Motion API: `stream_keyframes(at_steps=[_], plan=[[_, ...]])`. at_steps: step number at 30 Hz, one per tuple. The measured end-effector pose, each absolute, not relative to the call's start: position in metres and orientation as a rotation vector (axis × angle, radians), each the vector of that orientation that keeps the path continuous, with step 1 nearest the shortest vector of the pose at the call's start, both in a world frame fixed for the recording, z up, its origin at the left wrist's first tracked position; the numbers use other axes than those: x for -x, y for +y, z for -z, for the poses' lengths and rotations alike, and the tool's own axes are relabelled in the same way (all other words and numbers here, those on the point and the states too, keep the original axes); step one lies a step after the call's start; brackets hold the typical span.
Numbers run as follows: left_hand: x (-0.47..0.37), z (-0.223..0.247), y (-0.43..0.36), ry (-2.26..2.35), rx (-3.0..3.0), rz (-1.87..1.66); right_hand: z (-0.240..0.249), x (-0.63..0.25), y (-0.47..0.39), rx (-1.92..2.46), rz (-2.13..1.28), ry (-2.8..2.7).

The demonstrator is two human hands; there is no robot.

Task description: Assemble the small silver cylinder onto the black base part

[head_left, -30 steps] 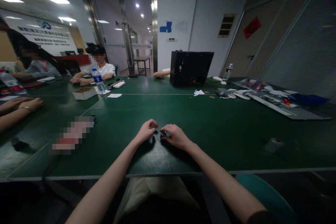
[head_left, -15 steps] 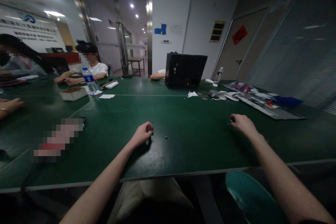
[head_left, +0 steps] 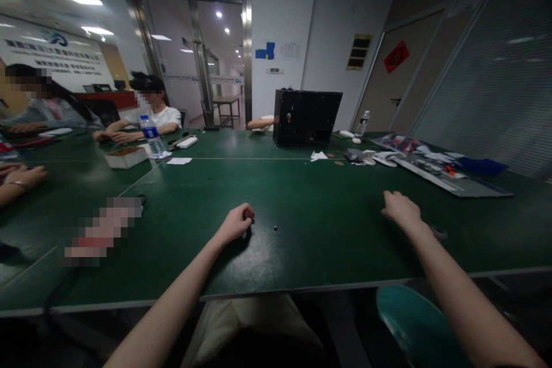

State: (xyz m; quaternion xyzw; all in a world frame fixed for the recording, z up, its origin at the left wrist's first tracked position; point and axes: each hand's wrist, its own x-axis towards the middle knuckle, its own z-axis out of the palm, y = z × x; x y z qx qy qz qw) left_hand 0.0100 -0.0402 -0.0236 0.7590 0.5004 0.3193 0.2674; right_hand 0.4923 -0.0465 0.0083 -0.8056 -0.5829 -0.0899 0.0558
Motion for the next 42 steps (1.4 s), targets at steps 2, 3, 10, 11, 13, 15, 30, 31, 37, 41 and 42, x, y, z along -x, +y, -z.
stream_keyframes(at_steps=[2,3,10,11,13,15,30,31,37,41,42], plan=[[-0.01,0.024,-0.041,1.354,-2.057,-0.862,-0.013,-0.453,-0.051,2.291,0.288,-1.911],[-0.01,0.024,-0.041,1.354,-2.062,-0.861,-0.013,-0.429,-0.054,2.193,0.271,-2.0],[-0.011,0.024,-0.043,1.358,-2.095,-0.836,0.006,-0.267,-0.072,1.262,-0.423,-2.395],[-0.011,0.025,-0.043,1.357,-2.101,-0.834,0.009,-0.255,-0.071,1.234,-0.468,-2.384],[-0.011,0.025,-0.042,1.353,-2.111,-0.836,0.014,-0.24,-0.065,1.217,-0.535,-2.357],[-0.011,0.026,-0.042,1.35,-2.118,-0.841,0.018,-0.233,-0.057,1.191,-0.638,-2.308],[-0.01,0.027,-0.041,1.335,-2.13,-0.861,0.041,-0.223,-0.046,0.814,-1.677,-1.349],[-0.01,0.027,-0.042,1.335,-2.13,-0.861,0.04,-0.223,-0.045,0.796,-1.71,-1.301],[-0.01,0.027,-0.041,1.327,-2.137,-0.856,0.032,-0.223,-0.049,0.73,-1.833,-1.122],[-0.01,0.029,-0.04,1.331,-2.145,-0.852,0.03,-0.223,-0.05,0.734,-1.841,-1.061],[-0.01,0.028,-0.04,1.334,-2.148,-0.852,0.03,-0.223,-0.05,0.738,-1.837,-1.051]])
